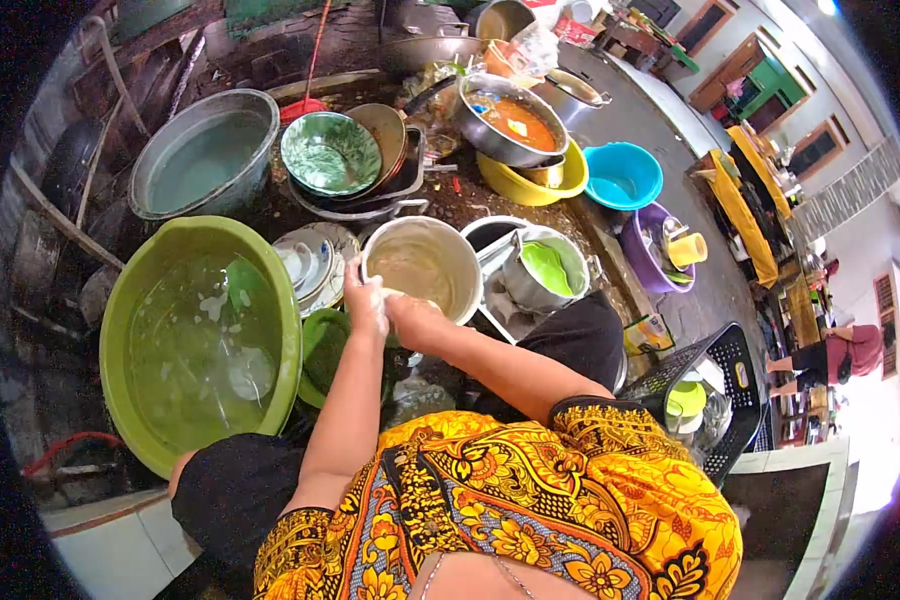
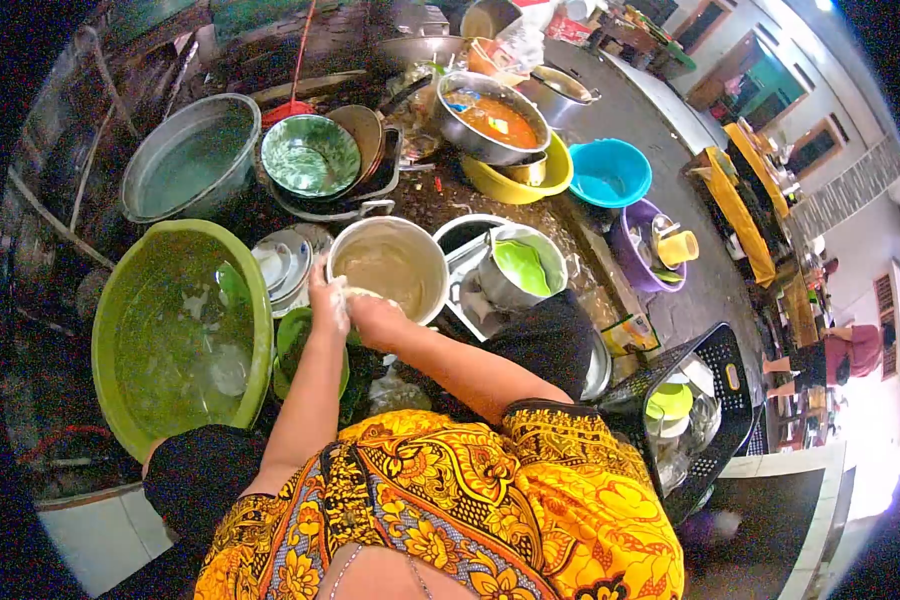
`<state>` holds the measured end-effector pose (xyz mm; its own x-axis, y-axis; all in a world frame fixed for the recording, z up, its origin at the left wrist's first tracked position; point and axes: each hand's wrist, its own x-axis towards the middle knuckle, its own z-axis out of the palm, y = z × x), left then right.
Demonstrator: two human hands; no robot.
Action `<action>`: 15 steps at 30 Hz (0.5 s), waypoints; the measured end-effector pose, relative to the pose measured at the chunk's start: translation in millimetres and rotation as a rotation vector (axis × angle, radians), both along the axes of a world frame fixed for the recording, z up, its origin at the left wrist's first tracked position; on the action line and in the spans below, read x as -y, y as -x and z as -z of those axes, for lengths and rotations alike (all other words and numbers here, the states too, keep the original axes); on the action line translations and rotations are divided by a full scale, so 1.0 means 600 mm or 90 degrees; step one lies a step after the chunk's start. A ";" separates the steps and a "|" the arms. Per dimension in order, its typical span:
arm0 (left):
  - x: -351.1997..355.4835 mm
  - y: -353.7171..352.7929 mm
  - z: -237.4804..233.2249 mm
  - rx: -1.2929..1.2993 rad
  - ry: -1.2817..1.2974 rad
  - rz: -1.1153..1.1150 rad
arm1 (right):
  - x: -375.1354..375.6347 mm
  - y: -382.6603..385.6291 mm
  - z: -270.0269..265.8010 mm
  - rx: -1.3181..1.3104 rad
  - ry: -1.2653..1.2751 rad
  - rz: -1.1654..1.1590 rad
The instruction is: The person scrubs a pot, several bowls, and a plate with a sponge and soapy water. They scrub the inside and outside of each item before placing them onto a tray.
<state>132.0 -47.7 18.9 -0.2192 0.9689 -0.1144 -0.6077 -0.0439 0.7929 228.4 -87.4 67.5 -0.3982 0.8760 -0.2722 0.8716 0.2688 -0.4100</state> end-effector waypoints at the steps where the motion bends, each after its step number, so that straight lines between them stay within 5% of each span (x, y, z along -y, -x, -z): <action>1: 0.000 -0.009 -0.007 -0.039 -0.036 0.016 | 0.009 -0.002 -0.015 -0.035 -0.071 0.024; 4: -0.006 -0.018 -0.047 -0.042 -0.088 0.185 | 0.014 -0.045 -0.028 0.034 -0.239 0.063; 6: 0.002 -0.002 -0.077 -0.025 -0.105 0.194 | 0.004 -0.092 -0.057 0.158 -0.189 0.145; 8: -0.005 0.025 -0.082 -0.335 -0.150 0.084 | -0.006 -0.150 -0.084 0.162 -0.246 0.206; 10: -0.026 0.063 -0.052 -0.442 -0.218 -0.108 | -0.020 -0.222 -0.089 0.216 -0.298 0.257; 15: -0.029 0.151 -0.043 -0.720 -0.090 -0.353 | -0.069 -0.367 -0.091 0.239 -0.330 0.333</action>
<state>41.5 -30.4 44.8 -0.5058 0.7045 0.4979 0.5313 -0.2003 0.8232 448.4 -45.9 122.2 0.1325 0.9740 0.1839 0.9909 -0.1344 -0.0019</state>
